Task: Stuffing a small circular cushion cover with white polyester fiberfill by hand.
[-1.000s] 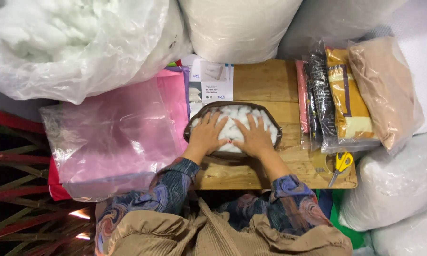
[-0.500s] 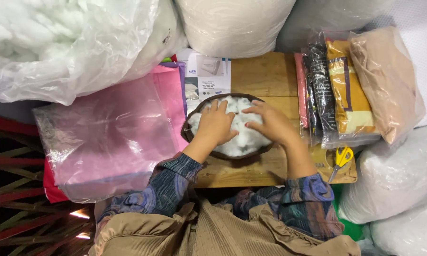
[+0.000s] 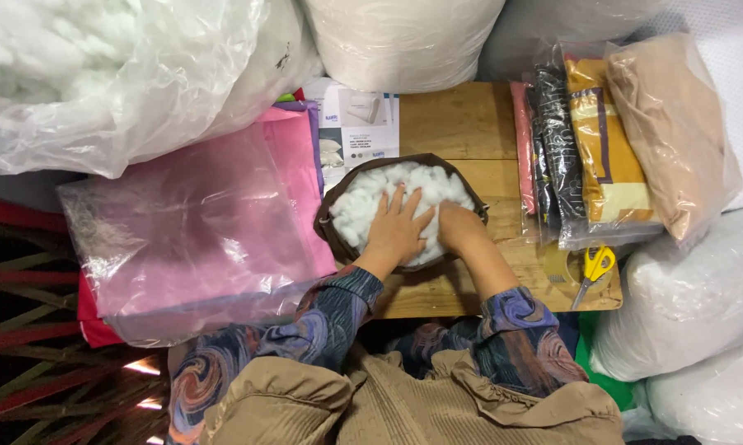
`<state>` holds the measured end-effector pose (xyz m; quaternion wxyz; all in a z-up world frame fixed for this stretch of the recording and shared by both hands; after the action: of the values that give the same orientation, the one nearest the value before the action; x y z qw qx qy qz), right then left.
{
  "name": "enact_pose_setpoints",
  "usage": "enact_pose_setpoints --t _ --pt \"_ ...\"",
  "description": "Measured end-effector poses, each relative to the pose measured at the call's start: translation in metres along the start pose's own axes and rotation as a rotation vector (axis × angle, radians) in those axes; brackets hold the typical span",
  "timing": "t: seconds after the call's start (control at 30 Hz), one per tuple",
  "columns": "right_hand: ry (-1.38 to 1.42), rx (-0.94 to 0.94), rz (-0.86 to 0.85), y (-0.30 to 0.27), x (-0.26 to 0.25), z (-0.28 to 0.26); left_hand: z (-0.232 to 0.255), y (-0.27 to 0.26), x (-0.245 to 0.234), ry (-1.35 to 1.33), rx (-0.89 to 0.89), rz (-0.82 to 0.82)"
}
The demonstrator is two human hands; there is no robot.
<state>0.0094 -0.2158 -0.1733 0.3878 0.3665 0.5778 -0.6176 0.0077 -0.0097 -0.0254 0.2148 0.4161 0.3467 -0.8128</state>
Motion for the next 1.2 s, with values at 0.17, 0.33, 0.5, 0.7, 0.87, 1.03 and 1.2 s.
enact_pose_setpoints --t 0.17,0.33,0.5,0.7,0.87,1.03,1.2 --pt "-0.008 0.003 -0.011 -0.048 -0.083 0.009 -0.020 -0.010 -0.019 -0.119 0.204 0.184" --pt "-0.002 0.101 0.226 -0.095 -0.161 -0.049 -0.084 -0.058 -0.051 -0.465 0.069 0.506" --pt "0.145 -0.403 0.319 -0.102 -0.173 -0.146 -0.152 -0.052 0.002 -0.545 -0.387 0.429" --pt "-0.119 -0.452 0.260 -0.074 -0.127 -0.164 -0.148 -0.043 0.010 -0.682 -0.382 0.340" --pt "-0.205 -0.412 0.296 -0.044 -0.087 -0.171 -0.157 -0.044 0.011 -0.609 -0.391 0.372" --pt "-0.175 -0.403 0.211 -0.060 -0.129 -0.159 -0.130 -0.055 -0.014 -0.469 -0.402 0.349" --pt "0.363 -0.282 0.341 -0.085 -0.181 -0.088 -0.059 -0.055 -0.022 -0.397 0.179 0.676"
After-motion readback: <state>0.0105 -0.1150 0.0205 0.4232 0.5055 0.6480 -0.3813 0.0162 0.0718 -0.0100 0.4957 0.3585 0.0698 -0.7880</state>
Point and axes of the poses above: each hand's wrist, its own y-axis towards the middle knuckle, its own x-axis out of the palm, z = x × y, the point moved 1 cm from there along y, towards the middle knuckle, and after that the axes turned 13 degrees about -y, right-handed, at the moved point
